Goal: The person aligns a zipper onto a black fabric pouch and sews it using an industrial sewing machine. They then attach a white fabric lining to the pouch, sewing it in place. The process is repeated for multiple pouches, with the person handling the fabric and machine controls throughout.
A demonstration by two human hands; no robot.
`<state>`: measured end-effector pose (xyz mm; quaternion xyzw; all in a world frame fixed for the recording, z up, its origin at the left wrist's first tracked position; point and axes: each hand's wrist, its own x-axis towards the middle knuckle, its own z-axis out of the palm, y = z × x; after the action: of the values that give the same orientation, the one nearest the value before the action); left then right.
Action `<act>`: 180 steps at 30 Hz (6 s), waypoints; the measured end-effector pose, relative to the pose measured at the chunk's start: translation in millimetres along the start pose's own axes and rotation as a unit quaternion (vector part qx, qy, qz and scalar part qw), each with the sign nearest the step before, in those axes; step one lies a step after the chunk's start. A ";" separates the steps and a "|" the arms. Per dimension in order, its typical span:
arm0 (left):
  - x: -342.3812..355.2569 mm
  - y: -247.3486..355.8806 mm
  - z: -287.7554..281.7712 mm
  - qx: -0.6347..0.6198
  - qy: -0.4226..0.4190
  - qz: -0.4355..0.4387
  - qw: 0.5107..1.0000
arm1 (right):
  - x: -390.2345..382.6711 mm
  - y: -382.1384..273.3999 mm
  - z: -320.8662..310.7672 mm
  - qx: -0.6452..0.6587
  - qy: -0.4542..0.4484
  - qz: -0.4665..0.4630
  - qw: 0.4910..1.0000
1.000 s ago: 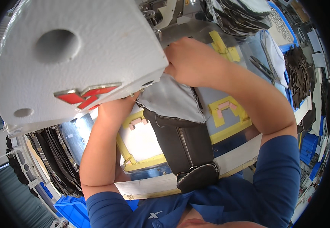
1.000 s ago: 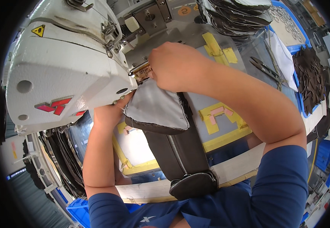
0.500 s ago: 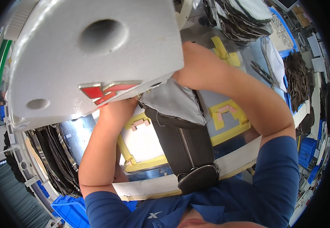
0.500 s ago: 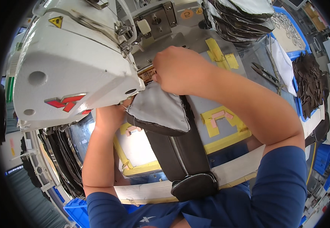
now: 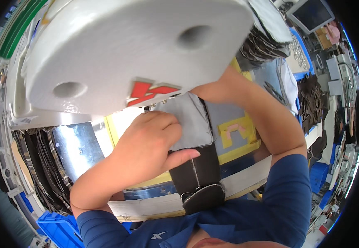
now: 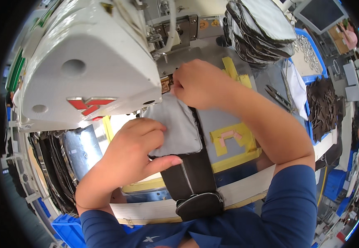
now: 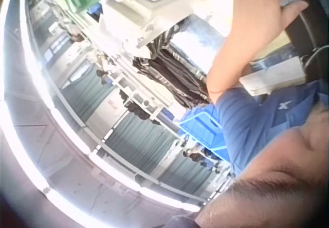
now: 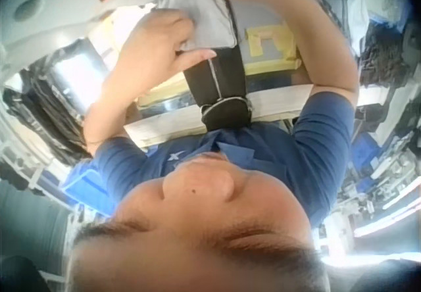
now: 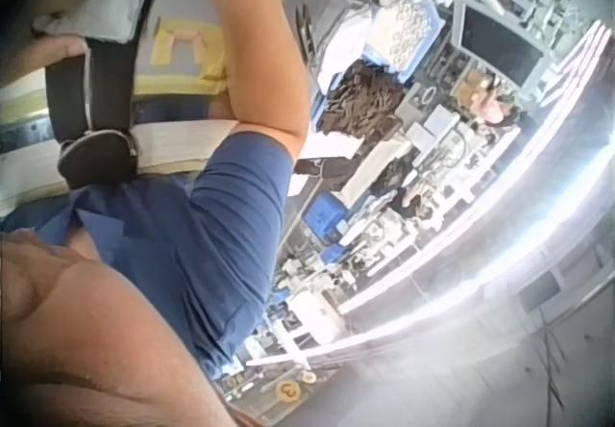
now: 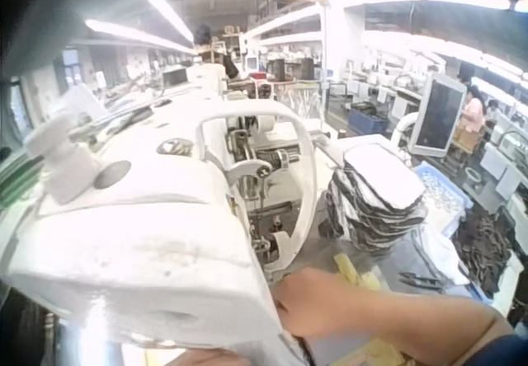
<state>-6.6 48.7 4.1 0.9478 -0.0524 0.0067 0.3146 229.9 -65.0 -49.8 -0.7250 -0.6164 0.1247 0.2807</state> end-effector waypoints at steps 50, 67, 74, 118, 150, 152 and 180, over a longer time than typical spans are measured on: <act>-9.4 10.9 4.6 0.192 -0.047 -0.033 0.980 | -2.5 -35.1 14.5 -0.031 0.021 0.045 0.998; -5.8 9.3 9.2 0.173 -0.040 -0.015 0.984 | -0.7 -20.9 9.5 -0.074 0.044 -0.007 0.996; -2.4 8.7 14.6 0.157 -0.030 0.011 0.987 | -4.2 -3.1 5.4 -0.021 0.044 0.024 0.999; -17.6 -7.6 55.3 -0.160 0.280 0.041 0.946 | -209.8 -101.0 -128.5 0.298 0.458 0.056 0.836; -3.0 -34.2 80.4 -0.026 0.244 -0.042 0.968 | -577.9 -19.8 -278.7 -0.264 0.677 0.372 0.578; -0.3 -23.2 81.1 -0.022 0.206 -0.025 0.978 | -660.4 46.8 -269.0 -0.308 0.614 0.521 0.507; -352.1 -106.3 -108.8 0.407 0.296 -0.618 0.604 | -302.0 38.5 -23.8 -0.071 0.317 0.247 0.913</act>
<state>-343.4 231.8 11.9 0.7311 0.6496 0.1119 -0.1760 211.1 -365.3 -102.1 -0.8734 -0.3039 -0.0908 0.3694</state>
